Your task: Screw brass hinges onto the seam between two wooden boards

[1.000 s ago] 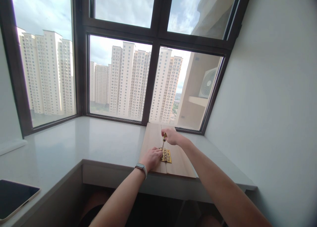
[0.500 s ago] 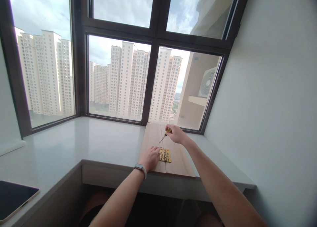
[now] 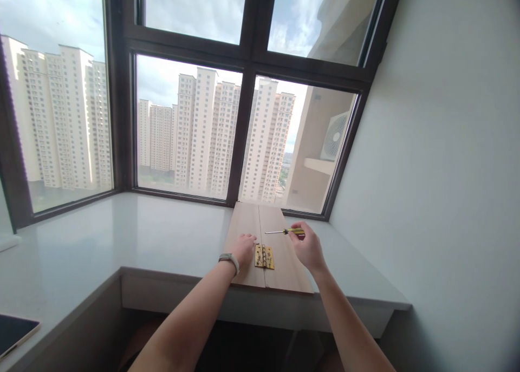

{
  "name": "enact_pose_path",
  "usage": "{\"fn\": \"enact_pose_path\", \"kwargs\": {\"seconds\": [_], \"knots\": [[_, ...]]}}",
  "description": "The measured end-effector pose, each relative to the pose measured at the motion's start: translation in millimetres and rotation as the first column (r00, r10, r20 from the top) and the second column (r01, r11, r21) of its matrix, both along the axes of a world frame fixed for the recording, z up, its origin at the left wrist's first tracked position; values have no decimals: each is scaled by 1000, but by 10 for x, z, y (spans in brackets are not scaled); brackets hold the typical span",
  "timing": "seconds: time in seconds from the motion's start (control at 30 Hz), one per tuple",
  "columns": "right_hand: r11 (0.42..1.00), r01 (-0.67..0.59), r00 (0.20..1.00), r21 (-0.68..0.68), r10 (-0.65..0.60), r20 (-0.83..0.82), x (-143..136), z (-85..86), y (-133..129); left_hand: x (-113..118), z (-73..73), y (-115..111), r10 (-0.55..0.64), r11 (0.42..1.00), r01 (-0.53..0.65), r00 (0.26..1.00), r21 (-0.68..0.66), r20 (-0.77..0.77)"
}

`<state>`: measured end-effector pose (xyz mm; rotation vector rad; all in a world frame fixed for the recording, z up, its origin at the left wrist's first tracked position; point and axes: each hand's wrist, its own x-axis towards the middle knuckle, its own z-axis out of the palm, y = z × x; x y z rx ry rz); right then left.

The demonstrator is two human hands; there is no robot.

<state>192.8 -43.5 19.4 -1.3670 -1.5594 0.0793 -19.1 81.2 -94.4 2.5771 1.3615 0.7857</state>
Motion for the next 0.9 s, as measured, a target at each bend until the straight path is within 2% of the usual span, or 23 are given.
{"fn": "enact_pose_path", "kwargs": {"seconds": [0.13,0.27,0.63,0.9], "knots": [[999,29,1000,-17,-29,0,45,-113,-30,78,-8,35,-4,1000,4,998,12,-55],[998,53,998,-23,-52,30,93,-178,-25,52,-1,-52,2,1000,-2,999,10,-37],[995,12,985,-103,6,172,135,-225,47,-123,-38,-380,26,999,-25,1000,41,-13],[986,47,971,-158,-9,238,125,-278,89,-142,-125,-451,52,998,-53,998,30,36]]}}
